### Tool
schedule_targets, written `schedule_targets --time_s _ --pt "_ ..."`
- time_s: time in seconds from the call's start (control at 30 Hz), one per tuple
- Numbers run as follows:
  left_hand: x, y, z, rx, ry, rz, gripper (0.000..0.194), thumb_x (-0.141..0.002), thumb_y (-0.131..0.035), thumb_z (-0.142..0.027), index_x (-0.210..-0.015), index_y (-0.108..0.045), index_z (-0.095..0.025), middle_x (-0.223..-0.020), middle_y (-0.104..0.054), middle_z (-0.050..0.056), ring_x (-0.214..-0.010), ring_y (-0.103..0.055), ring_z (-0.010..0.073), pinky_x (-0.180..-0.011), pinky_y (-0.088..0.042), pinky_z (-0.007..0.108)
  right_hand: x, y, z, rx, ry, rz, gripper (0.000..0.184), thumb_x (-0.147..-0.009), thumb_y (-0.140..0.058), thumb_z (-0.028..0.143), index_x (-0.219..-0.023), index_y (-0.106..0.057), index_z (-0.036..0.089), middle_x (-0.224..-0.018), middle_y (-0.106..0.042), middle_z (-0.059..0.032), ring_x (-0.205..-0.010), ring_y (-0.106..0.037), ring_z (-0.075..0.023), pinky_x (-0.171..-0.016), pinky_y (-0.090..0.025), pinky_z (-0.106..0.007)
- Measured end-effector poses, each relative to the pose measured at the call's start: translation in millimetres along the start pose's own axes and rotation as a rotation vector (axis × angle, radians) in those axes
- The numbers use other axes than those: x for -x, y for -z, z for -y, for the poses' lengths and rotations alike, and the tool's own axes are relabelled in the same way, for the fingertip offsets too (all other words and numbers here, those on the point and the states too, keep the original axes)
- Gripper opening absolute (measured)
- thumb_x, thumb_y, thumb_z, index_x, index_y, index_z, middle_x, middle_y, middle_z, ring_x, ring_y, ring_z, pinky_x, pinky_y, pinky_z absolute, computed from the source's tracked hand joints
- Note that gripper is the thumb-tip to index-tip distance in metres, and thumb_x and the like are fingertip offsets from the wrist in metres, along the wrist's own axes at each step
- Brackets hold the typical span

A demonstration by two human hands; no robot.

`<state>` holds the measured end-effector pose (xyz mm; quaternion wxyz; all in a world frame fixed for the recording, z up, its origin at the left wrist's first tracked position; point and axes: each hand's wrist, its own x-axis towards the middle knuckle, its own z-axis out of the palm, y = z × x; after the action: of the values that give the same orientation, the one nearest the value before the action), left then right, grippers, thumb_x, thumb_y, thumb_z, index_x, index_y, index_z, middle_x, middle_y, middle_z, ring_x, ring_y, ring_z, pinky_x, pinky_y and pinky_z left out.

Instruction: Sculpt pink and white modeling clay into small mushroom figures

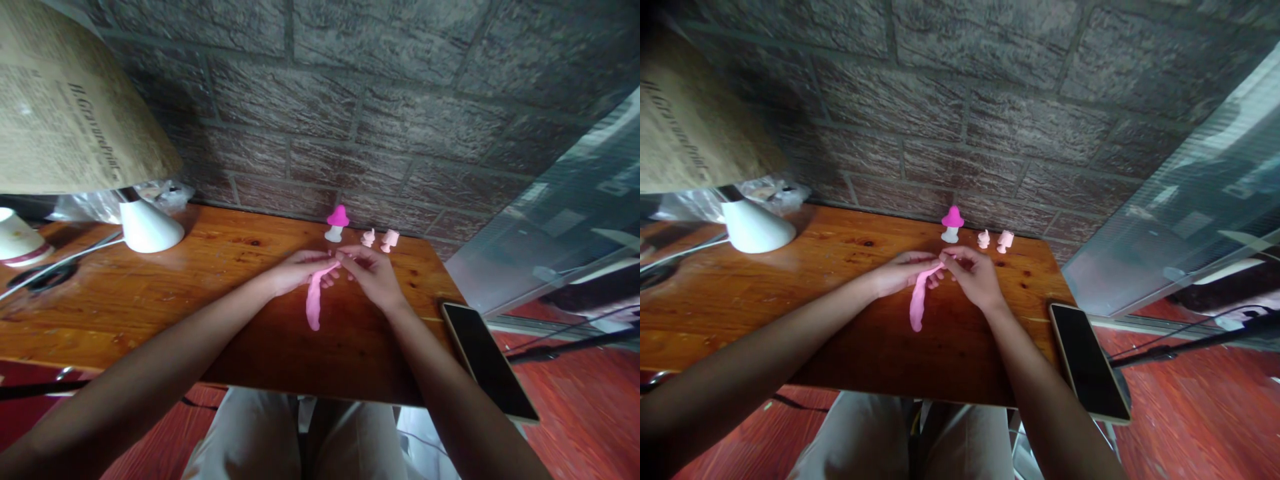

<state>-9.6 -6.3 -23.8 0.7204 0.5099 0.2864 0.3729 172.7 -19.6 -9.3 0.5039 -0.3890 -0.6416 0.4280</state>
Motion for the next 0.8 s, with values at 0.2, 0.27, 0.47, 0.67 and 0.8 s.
schedule_targets --time_s 0.2,0.27,0.47,0.67,0.8 --pt "-0.1 0.2 0.0 0.007 0.01 -0.007 0.044 -0.066 -0.087 -0.044 -0.092 -0.073 -0.011 -0.079 -0.071 0.006 -0.069 -0.063 0.0129 -0.067 -0.048 0.028 -0.2 0.2 -0.6 0.001 -0.001 -0.004 0.032 -0.075 -0.078 0.046 -0.09 -0.076 0.019 -0.085 -0.074 -0.0041 -0.061 -0.059 -0.011 -0.052 -0.049 -0.024" --pt "0.2 -0.5 -0.5 0.0 0.001 -0.005 0.045 -0.065 -0.088 -0.044 -0.091 -0.072 -0.011 -0.079 -0.07 0.005 -0.069 -0.063 0.0127 -0.067 -0.048 0.027 -0.2 0.1 -0.7 0.004 -0.002 -0.006 0.031 -0.074 -0.078 0.046 -0.09 -0.076 0.019 -0.084 -0.074 -0.004 -0.062 -0.06 -0.0115 -0.052 -0.049 -0.024" --pt "-0.1 -1.3 -0.6 -0.019 -0.01 0.003 0.045 -0.066 -0.087 -0.045 -0.091 -0.072 -0.011 -0.078 -0.069 0.005 -0.069 -0.062 0.0125 -0.067 -0.048 0.028 -0.1 -0.4 -2.0 0.011 -0.004 -0.001 0.031 -0.075 -0.077 0.047 -0.09 -0.075 0.019 -0.085 -0.074 -0.004 -0.062 -0.059 -0.0116 -0.052 -0.049 -0.024" --pt "-0.7 -0.9 0.4 -0.044 -0.048 0.035 0.044 -0.07 -0.084 -0.046 -0.092 -0.072 -0.011 -0.081 -0.07 0.006 -0.07 -0.062 0.0122 -0.068 -0.048 0.028 -0.5 0.0 -2.5 0.007 0.003 0.0 0.031 -0.074 -0.078 0.047 -0.089 -0.076 0.02 -0.083 -0.073 -0.0035 -0.063 -0.06 -0.0123 -0.052 -0.049 -0.025" --pt "-0.9 -0.6 0.8 -0.052 -0.054 0.045 0.042 -0.072 -0.083 -0.045 -0.094 -0.072 -0.011 -0.084 -0.071 0.007 -0.072 -0.062 0.0125 -0.071 -0.049 0.029 0.0 0.2 -0.9 0.003 -0.006 -0.008 0.03 -0.074 -0.078 0.046 -0.089 -0.076 0.02 -0.084 -0.074 -0.0037 -0.062 -0.059 -0.0118 -0.053 -0.049 -0.025"
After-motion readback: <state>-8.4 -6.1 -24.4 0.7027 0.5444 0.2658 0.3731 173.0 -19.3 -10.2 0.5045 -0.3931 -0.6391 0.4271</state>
